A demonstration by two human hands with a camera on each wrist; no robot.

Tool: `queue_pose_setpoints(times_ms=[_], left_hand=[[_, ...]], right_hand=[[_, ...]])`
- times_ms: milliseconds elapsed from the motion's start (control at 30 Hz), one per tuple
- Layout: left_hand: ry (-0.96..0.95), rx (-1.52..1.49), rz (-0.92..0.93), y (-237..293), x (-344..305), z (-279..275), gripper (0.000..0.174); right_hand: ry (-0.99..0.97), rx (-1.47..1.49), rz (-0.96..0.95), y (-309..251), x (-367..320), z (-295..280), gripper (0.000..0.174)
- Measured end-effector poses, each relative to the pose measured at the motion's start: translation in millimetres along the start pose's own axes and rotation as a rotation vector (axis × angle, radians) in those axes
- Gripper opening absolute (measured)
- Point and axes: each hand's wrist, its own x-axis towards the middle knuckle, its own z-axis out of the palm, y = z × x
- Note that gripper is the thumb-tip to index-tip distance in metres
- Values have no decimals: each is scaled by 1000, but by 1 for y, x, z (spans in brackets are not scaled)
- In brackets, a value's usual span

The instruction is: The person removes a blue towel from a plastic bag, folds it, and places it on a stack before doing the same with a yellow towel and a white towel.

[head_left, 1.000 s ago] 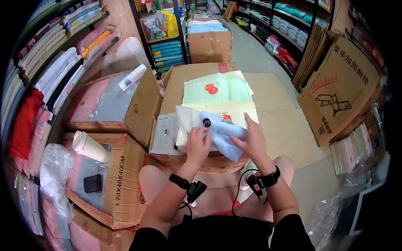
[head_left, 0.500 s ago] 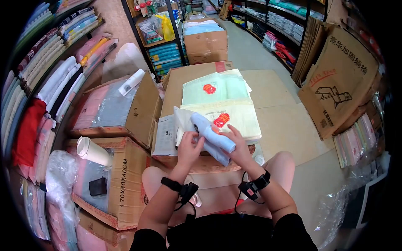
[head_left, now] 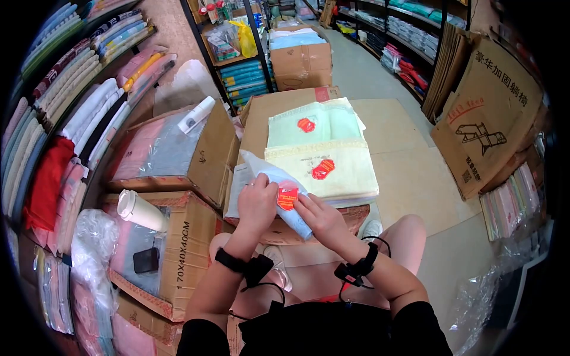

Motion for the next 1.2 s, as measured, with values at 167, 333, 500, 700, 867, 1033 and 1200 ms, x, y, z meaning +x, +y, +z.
queue_pose_setpoints(times_ms=[167,333,500,700,867,1033,1200], left_hand=[[108,-141,44,15,10,-6,6],[90,-73,-13,14,14,-11,8],[-35,-43,192,34,13,-15,9],[326,-252,-69,35,8,-8,21],[137,-366,-287,28,-15,13,22],[82,-413,-234,37,-13,19,14],[137,-375,-139,38,-7,25,4]], right_hand=[[18,20,3,5,3,-1,46],[29,-14,-17,8,6,-9,46],[-6,9,-6,15,12,-13,56],[176,686,496,31,2,-6,49],[366,1470,964,39,-8,-4,32],[435,1616,989,37,-9,0,31],[499,1699,1037,34,-6,0,36]])
